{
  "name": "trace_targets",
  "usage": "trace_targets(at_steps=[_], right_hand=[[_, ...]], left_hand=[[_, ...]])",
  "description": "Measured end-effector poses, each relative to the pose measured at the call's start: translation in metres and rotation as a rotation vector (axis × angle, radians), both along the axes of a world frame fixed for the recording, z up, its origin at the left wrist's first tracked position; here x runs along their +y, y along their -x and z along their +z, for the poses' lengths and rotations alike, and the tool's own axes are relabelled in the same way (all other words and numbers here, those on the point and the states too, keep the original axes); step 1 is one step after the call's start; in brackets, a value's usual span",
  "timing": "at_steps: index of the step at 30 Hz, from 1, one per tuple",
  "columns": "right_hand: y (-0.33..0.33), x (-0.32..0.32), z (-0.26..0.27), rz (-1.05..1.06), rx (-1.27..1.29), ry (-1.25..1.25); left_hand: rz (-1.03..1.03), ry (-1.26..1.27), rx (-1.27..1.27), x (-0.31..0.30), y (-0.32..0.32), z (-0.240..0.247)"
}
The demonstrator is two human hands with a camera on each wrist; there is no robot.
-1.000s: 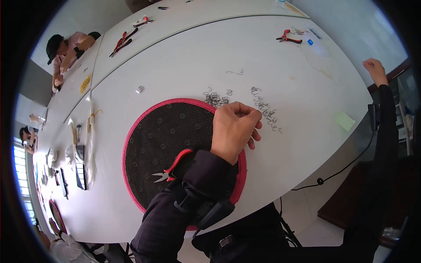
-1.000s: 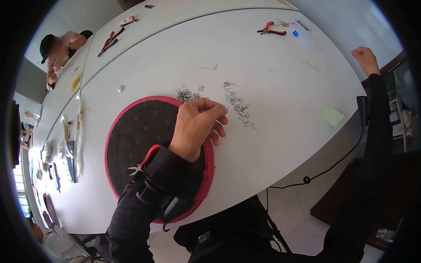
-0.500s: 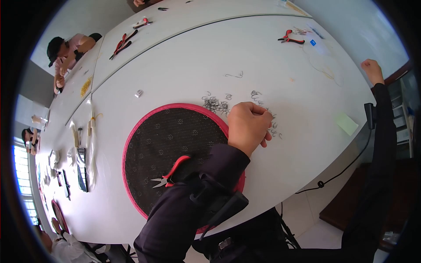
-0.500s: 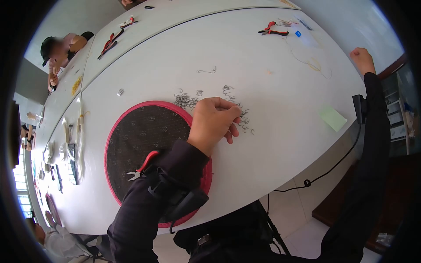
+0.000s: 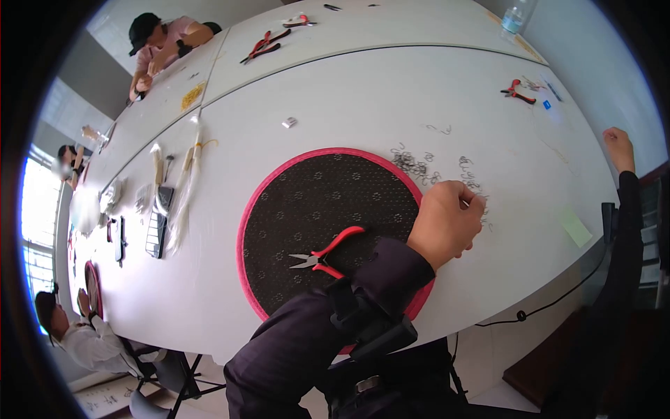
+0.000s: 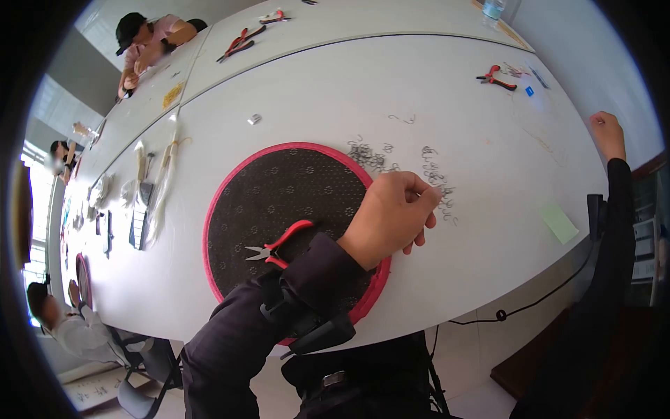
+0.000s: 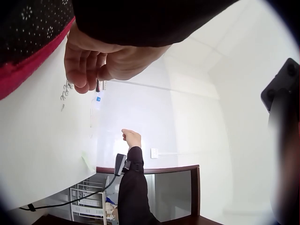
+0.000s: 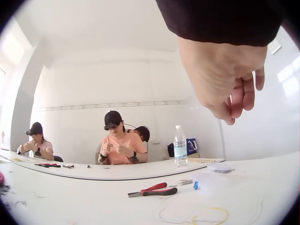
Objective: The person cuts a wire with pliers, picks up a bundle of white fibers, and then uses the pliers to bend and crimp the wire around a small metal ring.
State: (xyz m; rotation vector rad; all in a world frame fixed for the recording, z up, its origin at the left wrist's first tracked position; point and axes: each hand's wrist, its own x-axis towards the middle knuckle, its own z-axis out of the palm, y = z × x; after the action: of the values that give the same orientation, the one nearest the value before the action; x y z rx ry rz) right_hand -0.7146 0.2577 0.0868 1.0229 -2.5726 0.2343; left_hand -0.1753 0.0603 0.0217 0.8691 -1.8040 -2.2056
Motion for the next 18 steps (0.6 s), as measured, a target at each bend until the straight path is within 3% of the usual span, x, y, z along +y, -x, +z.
trace_targets(at_steps=[3, 7, 14, 18], right_hand=[[-0.016, -0.016, 0.008, 0.077, -0.080, -0.017], [-0.065, -0.045, 0.005, 0.245, -0.001, 0.021], [-0.284, -0.120, 0.009, 0.611, -0.072, 0.056], [-0.386, -0.145, -0.001, 0.762, -0.078, 0.070]], left_hand=[[0.026, 0.118, 0.045, -0.001, -0.024, 0.002], [0.070, 0.222, 0.104, -0.011, -0.078, 0.013], [0.463, 0.293, 0.064, -0.045, -0.185, 0.010], [0.776, 0.798, -0.110, -0.097, -0.252, -0.010]])
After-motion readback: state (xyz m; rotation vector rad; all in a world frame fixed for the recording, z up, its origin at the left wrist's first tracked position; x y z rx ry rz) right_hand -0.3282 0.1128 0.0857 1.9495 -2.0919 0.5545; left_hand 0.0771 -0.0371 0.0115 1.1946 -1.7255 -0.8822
